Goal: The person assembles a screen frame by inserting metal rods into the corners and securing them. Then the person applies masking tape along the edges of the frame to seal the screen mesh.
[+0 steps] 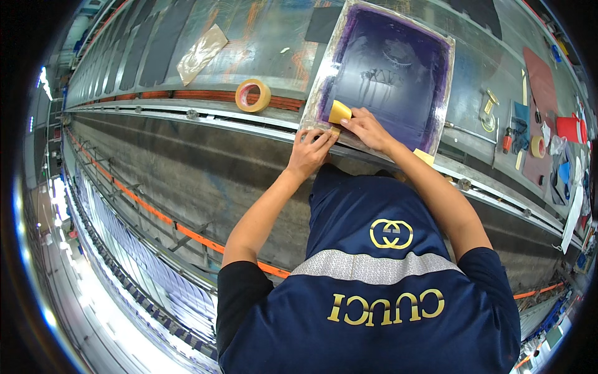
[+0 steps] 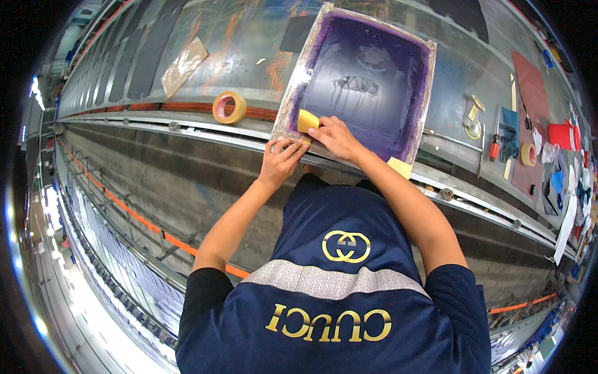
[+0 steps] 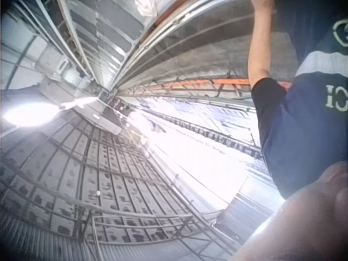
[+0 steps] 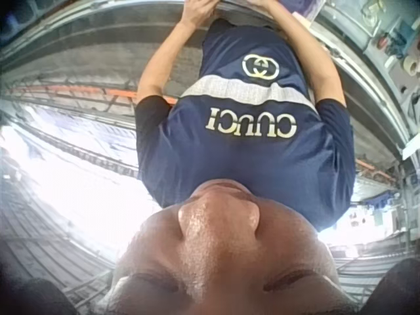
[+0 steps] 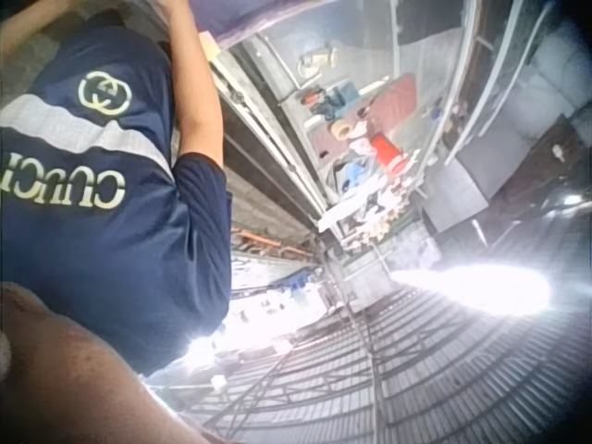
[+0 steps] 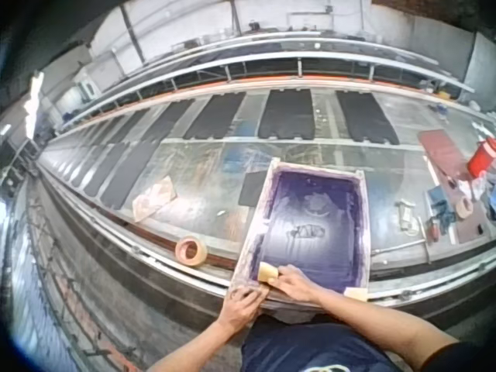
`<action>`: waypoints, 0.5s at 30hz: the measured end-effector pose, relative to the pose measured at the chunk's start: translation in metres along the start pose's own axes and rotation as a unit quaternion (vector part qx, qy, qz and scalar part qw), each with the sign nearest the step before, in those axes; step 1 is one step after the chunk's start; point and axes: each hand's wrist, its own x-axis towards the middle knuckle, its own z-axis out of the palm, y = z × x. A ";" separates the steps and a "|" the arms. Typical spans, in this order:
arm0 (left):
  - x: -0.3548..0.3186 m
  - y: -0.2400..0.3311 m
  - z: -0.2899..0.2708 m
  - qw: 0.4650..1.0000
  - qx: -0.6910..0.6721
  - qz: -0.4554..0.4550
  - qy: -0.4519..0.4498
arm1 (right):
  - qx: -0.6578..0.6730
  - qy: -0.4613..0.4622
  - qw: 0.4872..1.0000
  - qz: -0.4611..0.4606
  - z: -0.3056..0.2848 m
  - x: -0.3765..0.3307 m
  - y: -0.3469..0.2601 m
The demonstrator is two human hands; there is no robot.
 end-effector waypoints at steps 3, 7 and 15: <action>0.002 0.002 0.000 1.000 -0.001 -0.003 0.009 | 0.009 0.011 1.000 -0.005 0.003 -0.001 0.003; 0.005 0.010 0.006 0.997 -0.037 -0.057 0.048 | -0.009 0.013 0.999 -0.032 0.003 -0.005 -0.003; 0.024 0.026 0.016 0.977 -0.070 -0.160 0.122 | 0.308 0.056 0.948 0.058 -0.001 0.005 0.008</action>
